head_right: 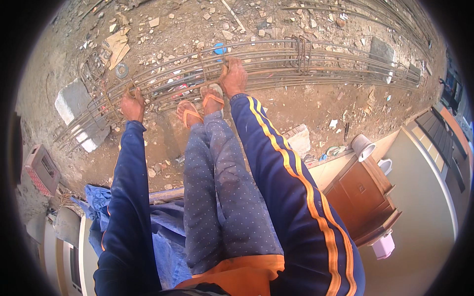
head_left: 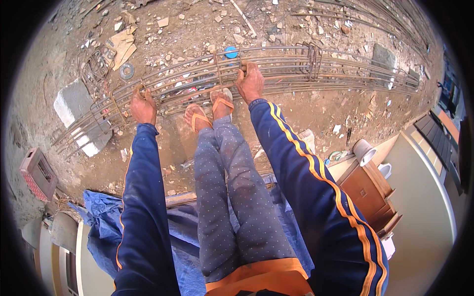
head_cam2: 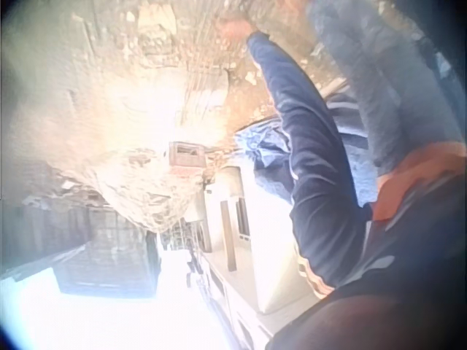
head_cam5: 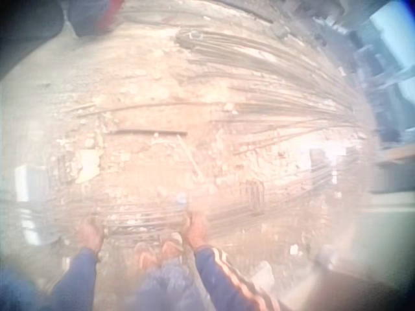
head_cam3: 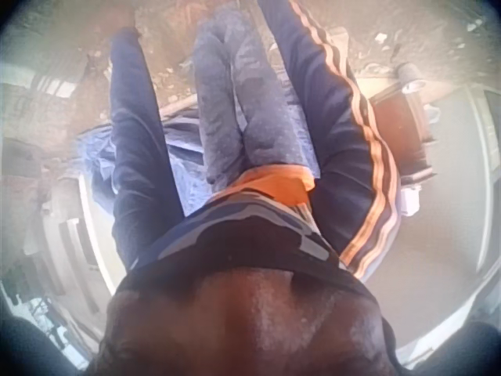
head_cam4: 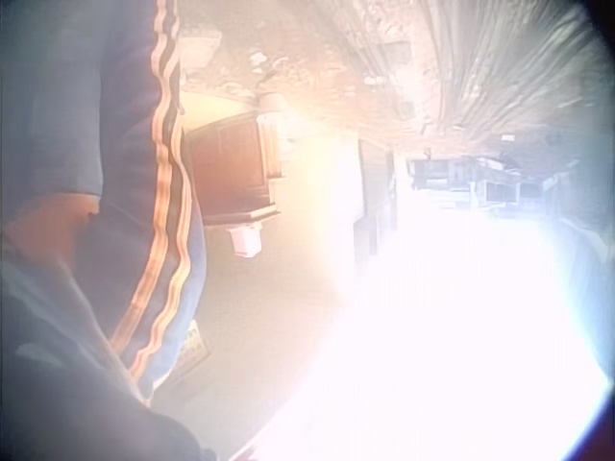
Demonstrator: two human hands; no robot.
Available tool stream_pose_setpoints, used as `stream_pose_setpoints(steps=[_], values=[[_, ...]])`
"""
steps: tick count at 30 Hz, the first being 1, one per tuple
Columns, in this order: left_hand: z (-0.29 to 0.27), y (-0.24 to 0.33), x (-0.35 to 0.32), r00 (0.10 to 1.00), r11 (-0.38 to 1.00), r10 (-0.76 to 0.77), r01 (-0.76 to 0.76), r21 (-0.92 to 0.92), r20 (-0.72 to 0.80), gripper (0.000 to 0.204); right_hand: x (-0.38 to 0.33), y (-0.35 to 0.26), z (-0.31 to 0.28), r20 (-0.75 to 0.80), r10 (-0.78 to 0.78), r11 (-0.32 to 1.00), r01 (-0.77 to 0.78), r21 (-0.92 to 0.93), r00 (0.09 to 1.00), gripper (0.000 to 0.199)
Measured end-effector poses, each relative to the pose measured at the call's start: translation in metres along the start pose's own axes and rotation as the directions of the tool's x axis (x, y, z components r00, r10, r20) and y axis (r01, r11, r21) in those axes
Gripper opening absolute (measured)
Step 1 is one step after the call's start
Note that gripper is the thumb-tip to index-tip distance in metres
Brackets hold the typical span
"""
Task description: The person sits on the ground and assembles metal rods into a rectangular frame structure. They pick up individual rods, align them, and secure them together using smaller metal pieces, then lift and reposition the assembled frame.
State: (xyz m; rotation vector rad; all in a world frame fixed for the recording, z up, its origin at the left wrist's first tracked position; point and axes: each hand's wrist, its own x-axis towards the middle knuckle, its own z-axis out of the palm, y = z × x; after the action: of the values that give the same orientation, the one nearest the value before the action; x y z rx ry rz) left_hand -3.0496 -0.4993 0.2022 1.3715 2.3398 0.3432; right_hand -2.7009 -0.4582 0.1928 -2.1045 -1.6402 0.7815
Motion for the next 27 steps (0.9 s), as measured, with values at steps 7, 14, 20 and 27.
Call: stream_pose_setpoints(steps=[7,14,20,27], values=[[-0.008,0.006,-0.008,0.997,0.992,-0.069,0.070,-0.101,0.016,0.036,-0.011,-0.035,0.024,0.082,-0.146,0.989,0.143,0.032,0.986,0.025],[-0.015,0.007,-0.010,0.998,0.982,-0.057,0.061,-0.180,0.025,0.036,-0.019,-0.087,0.047,0.276,-0.096,0.989,0.059,0.137,0.956,0.025],[-0.009,0.005,-0.010,0.999,0.993,-0.015,0.011,-0.116,-0.037,0.034,-0.025,-0.113,0.069,0.370,-0.095,0.992,0.054,0.118,0.924,0.027],[-0.002,0.009,-0.015,1.000,0.998,0.012,-0.014,-0.064,-0.024,0.031,-0.025,-0.099,0.055,0.268,0.152,0.980,-0.180,0.084,0.951,0.025]])
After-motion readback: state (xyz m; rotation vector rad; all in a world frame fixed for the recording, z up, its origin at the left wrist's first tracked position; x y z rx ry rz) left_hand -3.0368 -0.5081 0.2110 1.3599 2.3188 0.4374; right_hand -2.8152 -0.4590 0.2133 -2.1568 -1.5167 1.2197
